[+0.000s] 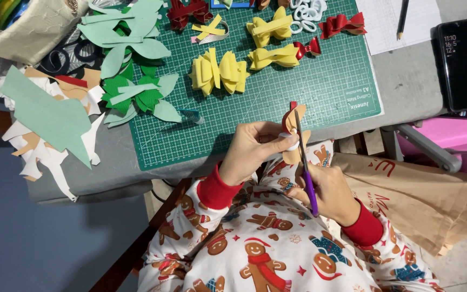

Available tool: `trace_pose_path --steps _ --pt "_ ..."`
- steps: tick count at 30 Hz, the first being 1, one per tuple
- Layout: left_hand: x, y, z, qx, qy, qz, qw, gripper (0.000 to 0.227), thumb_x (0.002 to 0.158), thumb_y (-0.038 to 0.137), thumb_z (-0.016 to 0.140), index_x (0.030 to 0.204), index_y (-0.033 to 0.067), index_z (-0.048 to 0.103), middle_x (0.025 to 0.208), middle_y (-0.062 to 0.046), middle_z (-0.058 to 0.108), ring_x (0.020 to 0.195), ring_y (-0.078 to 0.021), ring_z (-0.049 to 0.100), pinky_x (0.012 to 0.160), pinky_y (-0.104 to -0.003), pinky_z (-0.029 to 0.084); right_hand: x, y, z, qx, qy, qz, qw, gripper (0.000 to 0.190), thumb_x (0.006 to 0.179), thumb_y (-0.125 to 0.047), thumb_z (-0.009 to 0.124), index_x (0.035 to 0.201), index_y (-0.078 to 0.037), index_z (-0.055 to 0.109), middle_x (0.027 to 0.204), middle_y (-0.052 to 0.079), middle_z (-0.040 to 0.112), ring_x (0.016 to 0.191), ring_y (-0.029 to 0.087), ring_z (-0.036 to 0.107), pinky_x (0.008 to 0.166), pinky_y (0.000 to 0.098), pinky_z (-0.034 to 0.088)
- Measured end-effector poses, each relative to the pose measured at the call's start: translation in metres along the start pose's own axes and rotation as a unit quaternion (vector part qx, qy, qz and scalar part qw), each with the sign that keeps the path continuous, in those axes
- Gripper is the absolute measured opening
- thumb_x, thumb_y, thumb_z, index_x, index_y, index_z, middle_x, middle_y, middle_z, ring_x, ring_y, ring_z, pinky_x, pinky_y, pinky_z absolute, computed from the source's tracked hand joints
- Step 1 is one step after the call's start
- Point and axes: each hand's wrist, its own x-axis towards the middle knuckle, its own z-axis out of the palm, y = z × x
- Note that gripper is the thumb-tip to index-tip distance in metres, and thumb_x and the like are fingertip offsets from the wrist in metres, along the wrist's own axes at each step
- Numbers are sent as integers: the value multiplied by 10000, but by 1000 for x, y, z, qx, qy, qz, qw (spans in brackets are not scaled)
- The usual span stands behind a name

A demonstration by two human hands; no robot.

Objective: Assembling and gluing leather pieces to create decorative bows on a cutting mat.

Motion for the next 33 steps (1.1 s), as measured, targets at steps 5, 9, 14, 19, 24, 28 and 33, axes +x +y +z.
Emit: trace_pose_path --steps 5,9,14,19,24,28,33 --pt "-5 -5 -15 21 -3 15 1000 235 952 124 782 1093 -63 763 1023 -90 776 915 -100 703 833 -252 581 -2 27 -17 12 -19 3 1000 428 852 -487 727 730 -100 590 505 36 576 393 178 579 428 333 465" --pt "-23 -3 -32 39 13 40 998 249 934 118 786 1119 -43 741 1050 -70 771 928 -103 719 834 -264 597 6 38 -64 -8 -61 108 992 443 847 -504 687 784 -71 616 521 21 655 412 140 665 433 311 530" --pt "-42 -21 -46 39 42 93 994 271 922 97 798 1149 -33 729 1059 -85 768 924 -109 725 865 -270 611 15 48 -120 -163 -83 137 974 466 833 -506 716 804 -47 644 569 90 583 433 213 584 489 361 483" --pt "-56 -31 -49 54 58 179 981 251 903 48 812 1121 -36 720 1023 -68 757 923 -116 732 831 -277 618 40 36 -153 -383 -69 187 902 538 784 -587 827 1021 -115 729 672 81 683 605 231 642 545 352 548" --pt "-73 -36 -56 109 75 291 948 221 895 -1 814 1087 -55 719 1019 -67 702 872 -123 671 785 -271 557 61 33 -170 -415 15 40 909 464 732 -314 842 1138 -110 749 967 97 737 781 277 717 664 380 567" --pt "-91 -20 -54 59 94 313 943 209 889 -28 785 1078 -59 701 996 -63 704 829 -121 695 744 -274 580 75 16 -166 -436 0 50 898 499 729 -81 833 1220 -107 753 1136 108 748 854 278 734 695 357 579" --pt "-110 -46 -77 120 222 312 916 137 836 -33 784 958 -15 724 918 -51 705 757 -98 684 659 -242 548 89 -65 -82 -265 140 -82 950 391 882 -69 829 1253 -53 706 1209 142 736 991 269 732 848 358 584"
